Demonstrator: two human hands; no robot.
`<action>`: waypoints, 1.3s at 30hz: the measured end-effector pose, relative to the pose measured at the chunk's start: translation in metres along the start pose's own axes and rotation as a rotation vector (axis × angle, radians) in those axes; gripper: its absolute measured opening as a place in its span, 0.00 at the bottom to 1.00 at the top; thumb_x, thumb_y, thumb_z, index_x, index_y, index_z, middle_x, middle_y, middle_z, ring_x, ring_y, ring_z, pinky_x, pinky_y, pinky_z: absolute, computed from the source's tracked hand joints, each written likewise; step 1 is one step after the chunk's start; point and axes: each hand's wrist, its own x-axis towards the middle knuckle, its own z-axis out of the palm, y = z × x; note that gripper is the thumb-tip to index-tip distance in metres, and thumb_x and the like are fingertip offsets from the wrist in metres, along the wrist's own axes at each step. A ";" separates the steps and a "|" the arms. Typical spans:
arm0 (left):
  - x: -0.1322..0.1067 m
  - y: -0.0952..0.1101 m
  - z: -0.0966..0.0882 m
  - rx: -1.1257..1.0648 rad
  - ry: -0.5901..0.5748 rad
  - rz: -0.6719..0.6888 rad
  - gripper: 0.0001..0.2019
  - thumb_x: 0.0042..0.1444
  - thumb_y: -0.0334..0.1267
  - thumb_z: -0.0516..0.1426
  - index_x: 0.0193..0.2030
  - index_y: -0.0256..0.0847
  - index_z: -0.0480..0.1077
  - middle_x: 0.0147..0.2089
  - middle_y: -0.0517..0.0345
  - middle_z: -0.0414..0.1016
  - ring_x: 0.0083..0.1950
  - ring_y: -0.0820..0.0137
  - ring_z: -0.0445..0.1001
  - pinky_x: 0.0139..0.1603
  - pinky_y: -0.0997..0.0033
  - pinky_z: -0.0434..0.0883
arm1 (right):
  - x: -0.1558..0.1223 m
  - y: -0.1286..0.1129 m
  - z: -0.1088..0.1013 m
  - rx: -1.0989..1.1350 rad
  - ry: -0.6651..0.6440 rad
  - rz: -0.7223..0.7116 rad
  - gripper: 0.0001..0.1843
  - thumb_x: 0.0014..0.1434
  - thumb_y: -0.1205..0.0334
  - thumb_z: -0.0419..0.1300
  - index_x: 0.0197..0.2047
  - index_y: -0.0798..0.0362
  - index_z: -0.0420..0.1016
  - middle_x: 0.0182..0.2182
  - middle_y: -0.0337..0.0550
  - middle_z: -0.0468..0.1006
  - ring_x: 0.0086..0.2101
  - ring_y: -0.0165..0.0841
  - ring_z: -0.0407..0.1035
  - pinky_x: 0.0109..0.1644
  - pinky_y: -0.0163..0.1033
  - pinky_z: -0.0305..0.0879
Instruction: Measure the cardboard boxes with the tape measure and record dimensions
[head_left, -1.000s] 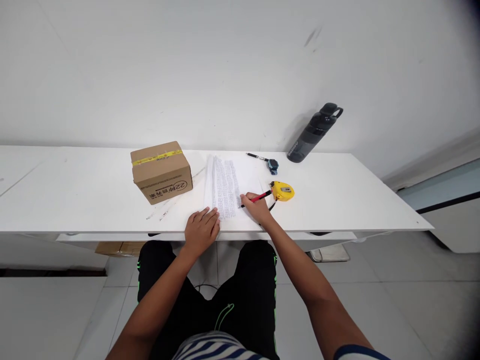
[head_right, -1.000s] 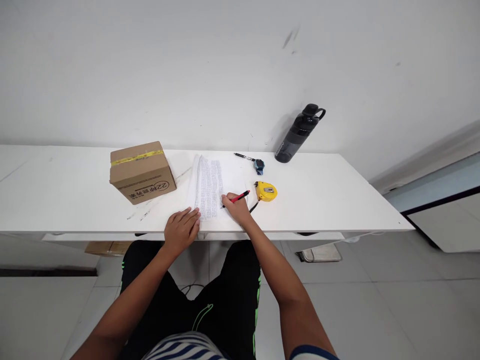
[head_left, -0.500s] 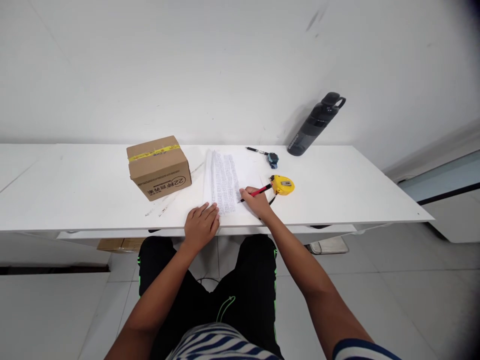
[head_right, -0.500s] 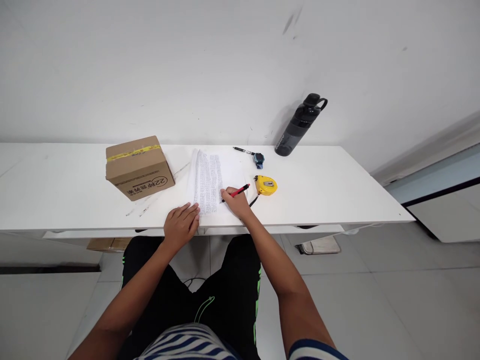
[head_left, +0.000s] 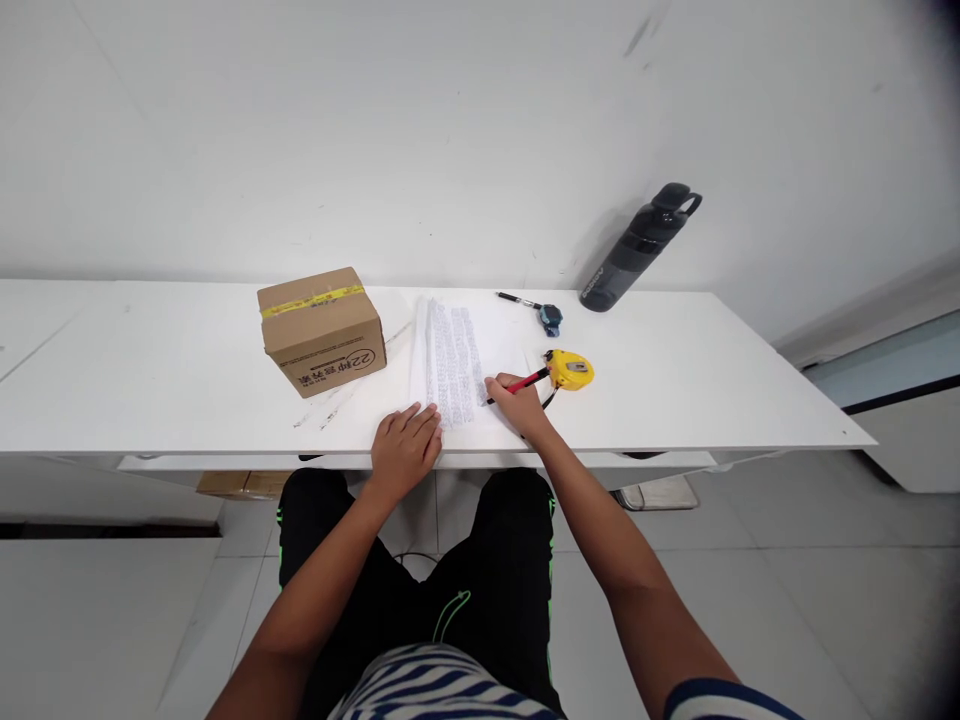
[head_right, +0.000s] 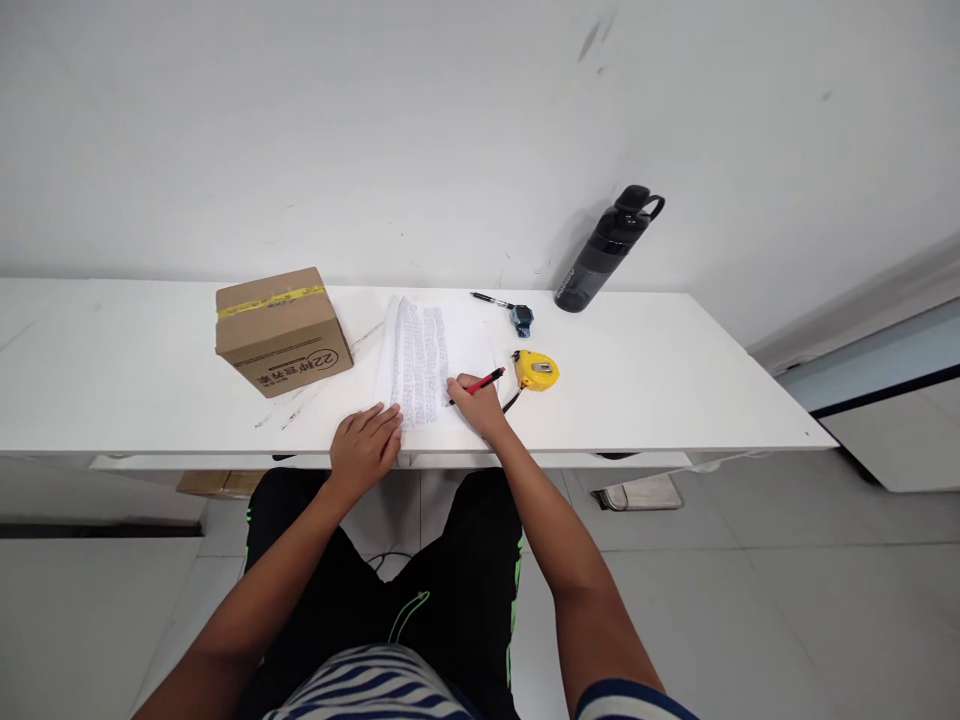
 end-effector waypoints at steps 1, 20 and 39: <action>0.000 0.000 0.000 -0.007 -0.007 -0.007 0.14 0.63 0.35 0.54 0.52 0.44 0.75 0.56 0.55 0.78 0.59 0.60 0.74 0.54 0.57 0.65 | 0.000 0.000 0.000 0.004 0.007 0.002 0.19 0.54 0.50 0.55 0.18 0.49 0.58 0.18 0.34 0.60 0.25 0.31 0.57 0.32 0.37 0.55; 0.000 0.000 0.001 -0.031 -0.016 -0.016 0.14 0.63 0.35 0.54 0.53 0.43 0.75 0.56 0.55 0.77 0.59 0.59 0.74 0.54 0.56 0.64 | -0.001 0.000 0.000 0.014 0.031 -0.014 0.19 0.54 0.51 0.55 0.18 0.48 0.54 0.17 0.33 0.56 0.25 0.30 0.55 0.32 0.37 0.55; 0.001 0.002 -0.001 -0.064 -0.076 -0.078 0.14 0.62 0.37 0.54 0.52 0.45 0.76 0.56 0.53 0.78 0.60 0.59 0.73 0.56 0.54 0.66 | 0.001 0.004 0.001 -0.104 0.143 -0.084 0.19 0.62 0.50 0.50 0.24 0.51 0.66 0.23 0.38 0.68 0.30 0.34 0.64 0.39 0.39 0.61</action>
